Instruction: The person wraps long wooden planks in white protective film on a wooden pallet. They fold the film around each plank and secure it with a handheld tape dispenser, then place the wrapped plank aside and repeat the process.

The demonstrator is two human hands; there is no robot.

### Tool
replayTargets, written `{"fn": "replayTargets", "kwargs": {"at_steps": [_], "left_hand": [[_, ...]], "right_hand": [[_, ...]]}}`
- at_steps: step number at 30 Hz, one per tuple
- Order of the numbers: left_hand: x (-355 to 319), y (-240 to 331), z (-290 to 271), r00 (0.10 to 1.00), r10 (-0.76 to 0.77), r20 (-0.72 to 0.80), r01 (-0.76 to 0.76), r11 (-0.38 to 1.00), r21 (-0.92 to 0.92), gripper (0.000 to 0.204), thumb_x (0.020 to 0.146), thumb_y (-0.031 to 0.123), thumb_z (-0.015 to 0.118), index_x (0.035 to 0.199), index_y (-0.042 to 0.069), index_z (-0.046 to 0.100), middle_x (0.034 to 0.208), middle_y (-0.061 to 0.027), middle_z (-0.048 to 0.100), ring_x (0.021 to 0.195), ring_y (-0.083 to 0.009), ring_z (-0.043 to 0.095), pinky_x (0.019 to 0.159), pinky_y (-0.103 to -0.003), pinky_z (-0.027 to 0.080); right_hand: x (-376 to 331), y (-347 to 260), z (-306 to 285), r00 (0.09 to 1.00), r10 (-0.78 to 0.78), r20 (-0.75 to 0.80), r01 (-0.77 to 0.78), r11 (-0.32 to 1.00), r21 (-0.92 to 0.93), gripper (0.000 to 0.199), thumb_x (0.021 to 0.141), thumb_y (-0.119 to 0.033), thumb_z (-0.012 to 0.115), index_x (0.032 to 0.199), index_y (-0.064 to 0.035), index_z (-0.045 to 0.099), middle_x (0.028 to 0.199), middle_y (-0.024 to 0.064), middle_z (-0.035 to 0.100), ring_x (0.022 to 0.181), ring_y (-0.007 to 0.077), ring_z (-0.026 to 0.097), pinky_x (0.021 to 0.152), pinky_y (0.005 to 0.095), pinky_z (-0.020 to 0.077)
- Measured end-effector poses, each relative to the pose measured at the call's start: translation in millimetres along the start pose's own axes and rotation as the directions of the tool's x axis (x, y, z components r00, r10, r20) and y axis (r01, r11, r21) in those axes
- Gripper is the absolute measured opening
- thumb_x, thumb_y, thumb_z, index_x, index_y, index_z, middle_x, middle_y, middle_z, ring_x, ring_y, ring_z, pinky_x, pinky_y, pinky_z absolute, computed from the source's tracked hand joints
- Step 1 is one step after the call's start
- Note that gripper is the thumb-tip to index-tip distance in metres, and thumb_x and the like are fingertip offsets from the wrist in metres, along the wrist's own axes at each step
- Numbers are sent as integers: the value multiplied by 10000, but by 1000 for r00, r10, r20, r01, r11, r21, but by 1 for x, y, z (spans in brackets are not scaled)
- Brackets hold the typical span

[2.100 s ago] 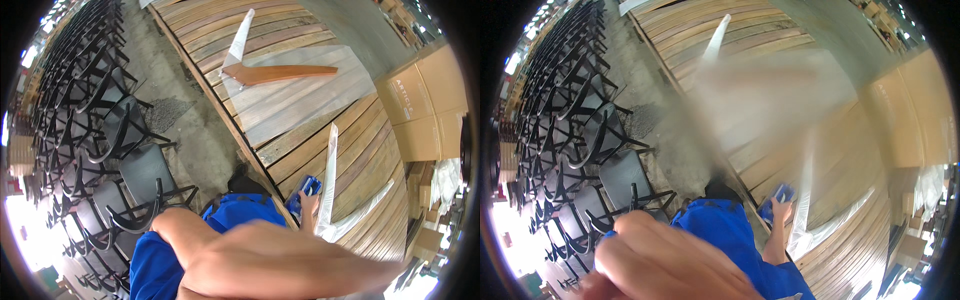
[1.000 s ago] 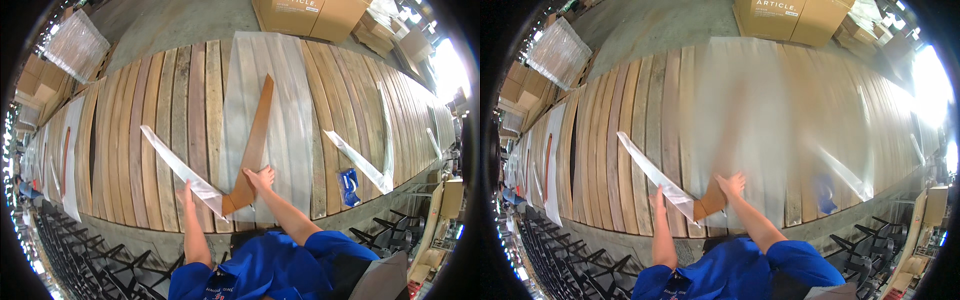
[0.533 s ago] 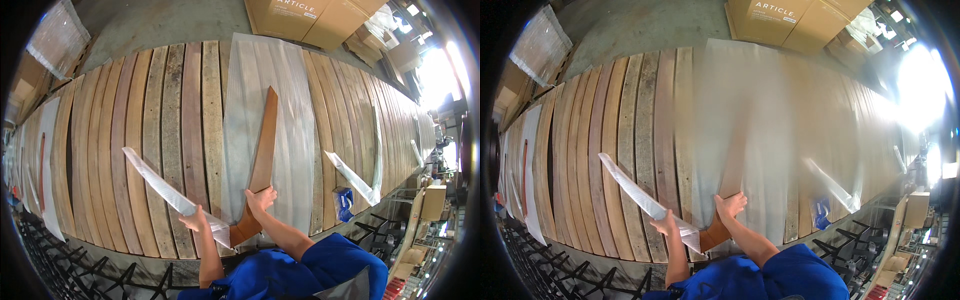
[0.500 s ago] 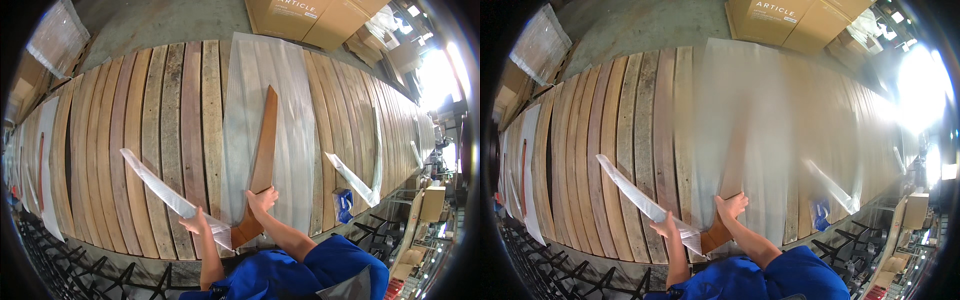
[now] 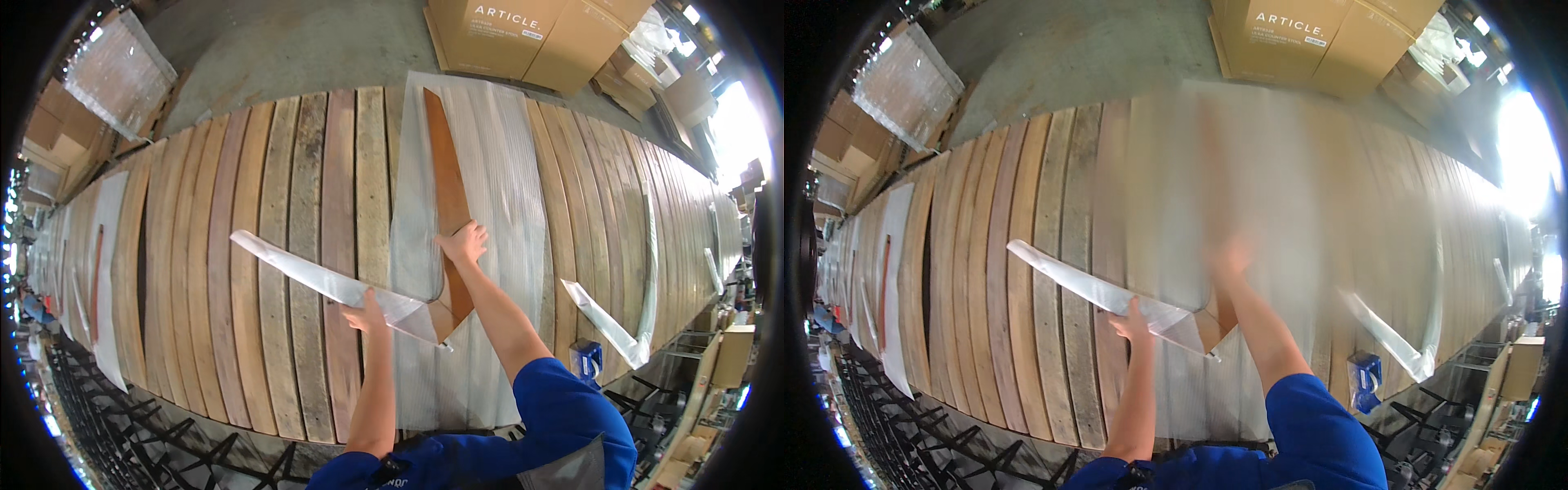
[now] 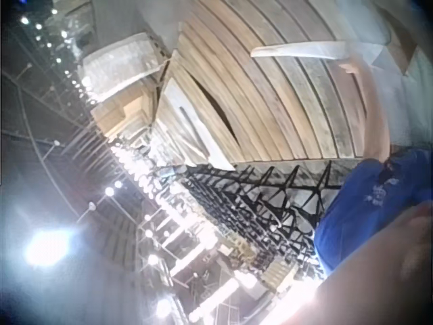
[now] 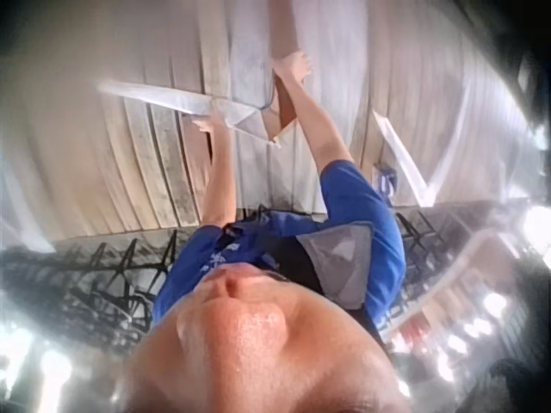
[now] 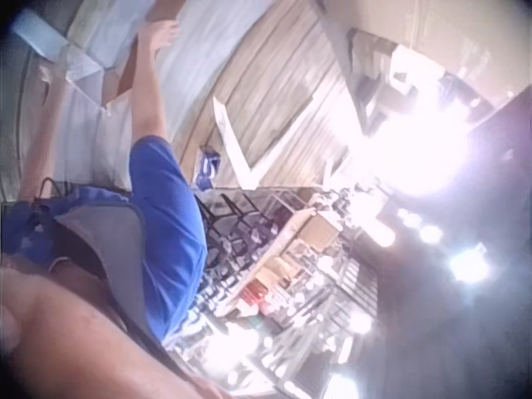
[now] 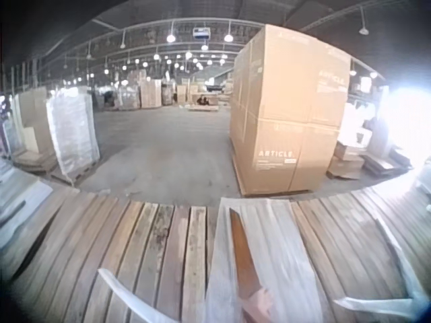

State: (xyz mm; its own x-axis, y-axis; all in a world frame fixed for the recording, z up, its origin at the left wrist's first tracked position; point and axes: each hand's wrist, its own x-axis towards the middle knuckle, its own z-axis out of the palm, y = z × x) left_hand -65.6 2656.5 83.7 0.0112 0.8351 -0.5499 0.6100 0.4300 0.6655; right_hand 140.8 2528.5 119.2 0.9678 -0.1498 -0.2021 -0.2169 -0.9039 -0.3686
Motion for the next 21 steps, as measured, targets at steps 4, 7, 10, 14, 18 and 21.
{"fn": "replayTargets", "kwargs": {"at_steps": [4,7,10,14,18,21], "left_hand": [[4,-43,-12,974,209,91,-226,933,281,884,829,569,727,1513,123,387,1549,-158,290,1410,-385,281,1125,-577,297],[-25,-97,-55,918,304,254,-389,813,434,836,816,554,751,1461,133,425,1487,-162,320,1376,-394,300,1114,-587,289],[-59,-161,-115,881,326,342,-471,667,577,767,790,513,796,1366,127,467,1402,-173,357,1331,-401,324,1110,-582,283],[-92,-212,-162,883,314,350,-469,645,604,672,755,450,846,1228,102,519,1351,-202,369,1303,-411,332,1107,-563,286],[-94,-245,-167,828,363,427,-560,558,613,511,750,394,847,1072,59,635,1290,-180,443,1266,-372,424,1075,-530,353],[-98,-238,-159,824,259,505,-561,503,657,496,747,348,847,1079,30,661,1212,-178,569,1151,-353,571,966,-467,472]], "right_hand": [[3,26,-23,987,-148,60,143,986,82,1022,653,-490,878,1403,23,409,1396,210,444,1339,387,404,1076,500,392],[-36,83,-56,978,-194,-78,205,963,176,944,721,-470,840,1405,28,422,1440,207,436,1366,379,397,1103,478,376],[-112,188,-92,993,-63,-103,76,988,134,890,754,-431,820,1417,13,428,1464,196,423,1382,365,381,1123,474,351],[-234,365,-98,916,397,-59,-401,902,-160,975,698,-501,843,1419,-10,408,1445,206,427,1379,374,378,1132,503,329],[-303,465,-78,879,441,180,-417,895,-158,975,636,-581,863,1325,13,512,1364,236,501,1317,391,452,1088,472,395],[-302,493,-63,879,404,254,-392,915,-100,837,662,-554,847,1239,1,604,1185,213,660,1078,343,654,937,433,522]]}}
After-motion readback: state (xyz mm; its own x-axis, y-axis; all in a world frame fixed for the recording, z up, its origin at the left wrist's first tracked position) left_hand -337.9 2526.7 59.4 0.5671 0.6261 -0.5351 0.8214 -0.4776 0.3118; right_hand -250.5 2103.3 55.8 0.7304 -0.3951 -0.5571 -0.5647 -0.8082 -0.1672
